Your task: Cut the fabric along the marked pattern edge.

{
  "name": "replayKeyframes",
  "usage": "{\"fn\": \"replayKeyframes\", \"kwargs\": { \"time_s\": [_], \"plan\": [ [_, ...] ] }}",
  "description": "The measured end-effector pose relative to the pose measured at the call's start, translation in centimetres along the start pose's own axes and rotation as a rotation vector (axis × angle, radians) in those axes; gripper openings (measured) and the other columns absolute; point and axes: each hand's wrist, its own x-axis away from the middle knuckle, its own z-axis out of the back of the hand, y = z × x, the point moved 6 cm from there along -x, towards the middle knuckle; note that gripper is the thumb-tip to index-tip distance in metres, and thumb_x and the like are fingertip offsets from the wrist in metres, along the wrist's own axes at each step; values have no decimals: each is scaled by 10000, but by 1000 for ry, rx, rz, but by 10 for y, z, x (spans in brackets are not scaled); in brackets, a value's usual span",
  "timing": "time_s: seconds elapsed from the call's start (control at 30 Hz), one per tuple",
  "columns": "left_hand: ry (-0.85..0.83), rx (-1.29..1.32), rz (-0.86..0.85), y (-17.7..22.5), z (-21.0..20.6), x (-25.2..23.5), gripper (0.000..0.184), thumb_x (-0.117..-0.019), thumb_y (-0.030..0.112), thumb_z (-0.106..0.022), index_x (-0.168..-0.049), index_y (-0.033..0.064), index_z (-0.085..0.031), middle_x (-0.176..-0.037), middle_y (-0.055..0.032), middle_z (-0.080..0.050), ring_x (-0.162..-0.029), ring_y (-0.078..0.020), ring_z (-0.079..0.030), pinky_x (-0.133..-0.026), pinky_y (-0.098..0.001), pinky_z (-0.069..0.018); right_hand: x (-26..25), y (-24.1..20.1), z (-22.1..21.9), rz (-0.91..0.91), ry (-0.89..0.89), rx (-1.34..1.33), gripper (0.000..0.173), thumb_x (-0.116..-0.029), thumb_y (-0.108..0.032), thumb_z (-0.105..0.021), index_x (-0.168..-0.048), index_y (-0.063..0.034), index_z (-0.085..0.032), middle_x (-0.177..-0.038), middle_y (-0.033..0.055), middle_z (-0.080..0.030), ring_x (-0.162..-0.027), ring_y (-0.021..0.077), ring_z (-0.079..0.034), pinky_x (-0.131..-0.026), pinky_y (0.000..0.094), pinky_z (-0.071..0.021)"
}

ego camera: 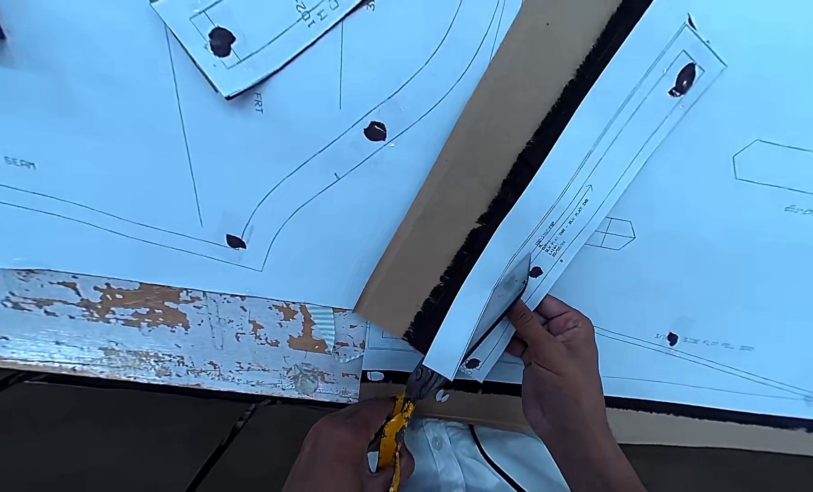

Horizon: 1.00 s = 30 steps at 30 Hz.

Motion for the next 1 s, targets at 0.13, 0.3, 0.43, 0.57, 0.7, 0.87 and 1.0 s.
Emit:
{"fn": "replayKeyframes", "kwargs": {
  "time_s": [0.13, 0.3, 0.43, 0.57, 0.7, 0.87, 1.0],
  "plan": [
    [6, 3, 7, 4, -2, -2, 228, -798, 157, -741, -979, 21, -760, -856, -112, -746, -700, -218, -709, -628, -395, -593, 0, 2, 1, -5, 6, -32, 114, -994, -91, -657, -1026, -27, -747, -891, 114, -754, -752, 142, -733, -691, 275, -622],
    [-7, 6, 23, 5, -2, -2, 223, -800, 151, -736, -976, 16, -759, -845, -109, -745, -703, -222, -712, -632, -398, -591, 0, 4, 2, -4, 9, -44, 110, -986, -87, -665, -1027, -26, -748, -893, 118, -755, -755, 147, -735, -702, 284, -625],
    [3, 16, 23, 3, -2, -2, 212, -790, 143, -734, -962, 21, -760, -831, -98, -746, -691, -206, -708, -623, -383, -586, 0, 4, 2, -9, 1, -48, 109, -985, -83, -666, -1027, -24, -748, -897, 117, -756, -763, 144, -737, -710, 280, -626],
    [3, 16, 12, 2, -1, -3, 205, -795, 151, -723, -957, 32, -764, -815, -90, -742, -682, -186, -701, -617, -362, -581, 0, 3, 2, -13, 11, -50, 104, -983, -86, -669, -1020, -24, -745, -875, 117, -753, -748, 147, -737, -703, 284, -627],
    [7, 13, 4, 2, 1, -3, 184, -801, 160, -724, -928, 32, -760, -800, -92, -741, -671, -193, -703, -607, -374, -579, -1, 4, 1, -19, 9, -54, 101, -978, -90, -679, -1013, -24, -747, -864, 118, -751, -741, 151, -736, -697, 288, -627],
    [15, 16, -16, 0, 0, -5, 165, -811, 158, -723, -905, 25, -750, -768, -93, -726, -642, -188, -684, -582, -364, -563, -2, 6, 2, -31, 16, -46, 102, -981, -85, -675, -1018, -18, -742, -868, 126, -748, -750, 162, -735, -712, 302, -629],
    [13, 36, -17, -2, -1, -4, 171, -824, 160, -727, -916, 19, -757, -787, -103, -735, -656, -187, -694, -598, -363, -573, -2, 7, 3, -42, 5, -45, 110, -981, -76, -670, -1038, -11, -737, -880, 144, -746, -755, 180, -740, -718, 314, -634]
  ]
}}
